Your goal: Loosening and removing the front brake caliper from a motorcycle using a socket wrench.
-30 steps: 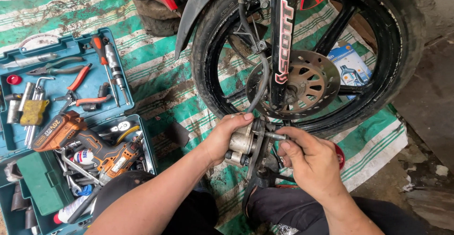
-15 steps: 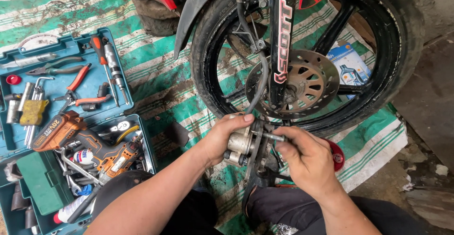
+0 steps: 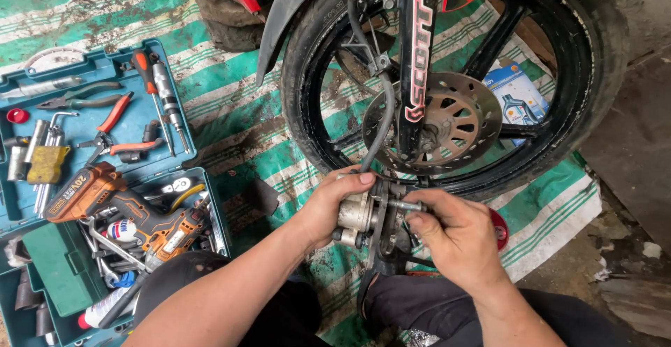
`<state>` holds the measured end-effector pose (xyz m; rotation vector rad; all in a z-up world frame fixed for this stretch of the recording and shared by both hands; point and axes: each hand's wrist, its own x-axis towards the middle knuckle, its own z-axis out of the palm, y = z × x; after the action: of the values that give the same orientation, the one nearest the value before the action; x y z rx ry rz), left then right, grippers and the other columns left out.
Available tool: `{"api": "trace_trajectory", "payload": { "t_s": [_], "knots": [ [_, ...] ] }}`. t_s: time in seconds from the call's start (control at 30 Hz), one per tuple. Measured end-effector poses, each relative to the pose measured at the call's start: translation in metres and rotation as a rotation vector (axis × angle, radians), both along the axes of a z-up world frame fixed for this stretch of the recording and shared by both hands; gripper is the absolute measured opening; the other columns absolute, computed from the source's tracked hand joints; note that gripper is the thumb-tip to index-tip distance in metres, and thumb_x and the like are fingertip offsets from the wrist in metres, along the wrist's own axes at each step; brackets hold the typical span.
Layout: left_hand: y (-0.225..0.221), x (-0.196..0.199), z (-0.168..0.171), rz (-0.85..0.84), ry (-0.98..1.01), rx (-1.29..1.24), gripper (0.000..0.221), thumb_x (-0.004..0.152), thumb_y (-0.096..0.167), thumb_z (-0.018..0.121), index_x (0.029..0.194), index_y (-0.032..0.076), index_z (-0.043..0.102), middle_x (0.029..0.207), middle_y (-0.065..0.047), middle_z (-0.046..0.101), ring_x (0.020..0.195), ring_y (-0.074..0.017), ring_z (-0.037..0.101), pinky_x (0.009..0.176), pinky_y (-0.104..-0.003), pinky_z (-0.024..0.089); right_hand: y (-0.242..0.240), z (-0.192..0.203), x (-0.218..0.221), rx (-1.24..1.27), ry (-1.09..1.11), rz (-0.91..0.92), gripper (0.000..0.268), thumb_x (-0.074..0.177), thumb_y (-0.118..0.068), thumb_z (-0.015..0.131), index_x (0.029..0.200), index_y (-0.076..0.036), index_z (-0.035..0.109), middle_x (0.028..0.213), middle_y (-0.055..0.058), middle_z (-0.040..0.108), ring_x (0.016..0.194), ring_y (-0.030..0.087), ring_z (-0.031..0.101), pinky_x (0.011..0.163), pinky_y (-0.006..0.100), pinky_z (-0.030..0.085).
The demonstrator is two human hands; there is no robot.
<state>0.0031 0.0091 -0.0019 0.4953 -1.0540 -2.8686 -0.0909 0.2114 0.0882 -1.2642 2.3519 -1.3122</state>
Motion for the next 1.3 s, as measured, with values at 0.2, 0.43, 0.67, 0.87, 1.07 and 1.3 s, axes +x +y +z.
{"api": "trace_trajectory", "payload": {
  "t_s": [0.2, 0.43, 0.67, 0.87, 1.07, 1.3],
  "knots": [
    [-0.003, 0.0, -0.003, -0.037, 0.068, -0.025, 0.031, 0.095, 0.024, 0.07, 0.113, -0.001, 0.071, 0.091, -0.01, 0.074, 0.069, -0.0145, 0.065, 0.063, -0.029, 0.053, 0.003, 0.013, 0.0, -0.045, 0.285, 0.116, 0.023, 0.086, -0.01, 0.082, 0.104, 0.001, 0.073, 0.081, 0.007, 0.074, 0.056, 0.02, 0.058, 0.056, 0.033, 0.05],
    [0.0, 0.01, 0.023, 0.027, 0.155, -0.331, 0.042, 0.093, 0.029, 0.07, 0.119, -0.004, 0.073, 0.096, -0.011, 0.074, 0.08, -0.0169, 0.064, 0.076, -0.029, 0.049, 0.01, -0.012, -0.001, -0.021, 0.126, 0.005, 0.021, 0.096, -0.016, 0.075, 0.107, 0.001, 0.077, 0.068, 0.003, 0.07, 0.049, 0.014, 0.05, 0.05, 0.03, 0.043],
    [0.011, 0.02, 0.05, 0.133, -0.041, -0.707, 0.045, 0.089, 0.038, 0.078, 0.117, 0.003, 0.079, 0.1, -0.016, 0.081, 0.094, -0.0287, 0.074, 0.089, -0.039, 0.057, 0.011, -0.025, -0.028, 0.022, 0.074, 0.131, 0.032, 0.103, -0.034, 0.06, 0.107, -0.007, 0.077, 0.071, 0.009, 0.067, 0.054, 0.026, 0.058, 0.057, 0.04, 0.052],
    [0.02, 0.028, 0.096, 0.103, -0.422, -0.952, 0.057, 0.085, 0.052, 0.085, 0.115, 0.004, 0.08, 0.086, -0.025, 0.081, 0.094, -0.0477, 0.081, 0.086, -0.052, 0.06, 0.007, -0.096, -0.049, -0.251, -0.562, 0.18, 0.042, 0.118, -0.032, 0.051, 0.098, -0.003, 0.073, 0.061, -0.002, 0.037, 0.05, 0.012, 0.042, 0.046, 0.026, 0.041],
    [0.019, 0.034, 0.106, -0.001, -0.428, -0.969, 0.066, 0.096, 0.061, 0.067, 0.126, 0.003, 0.073, 0.085, -0.027, 0.08, 0.096, -0.054, 0.081, 0.086, -0.059, 0.059, 0.008, -0.12, -0.051, -0.427, -0.995, 0.034, 0.027, 0.115, -0.026, 0.06, 0.111, -0.004, 0.074, 0.065, -0.001, 0.036, 0.049, 0.01, 0.038, 0.041, 0.02, 0.033],
    [0.023, 0.04, 0.106, -0.114, -0.298, -1.123, 0.063, 0.101, 0.064, 0.056, 0.113, 0.001, 0.059, 0.077, -0.01, 0.077, 0.061, -0.0254, 0.078, 0.06, -0.041, 0.064, 0.027, -0.128, -0.069, -0.481, -1.24, 0.052, 0.03, 0.115, -0.028, 0.066, 0.125, -0.001, 0.074, 0.109, 0.018, 0.081, 0.087, 0.022, 0.078, 0.076, 0.034, 0.063]
  ]
}}
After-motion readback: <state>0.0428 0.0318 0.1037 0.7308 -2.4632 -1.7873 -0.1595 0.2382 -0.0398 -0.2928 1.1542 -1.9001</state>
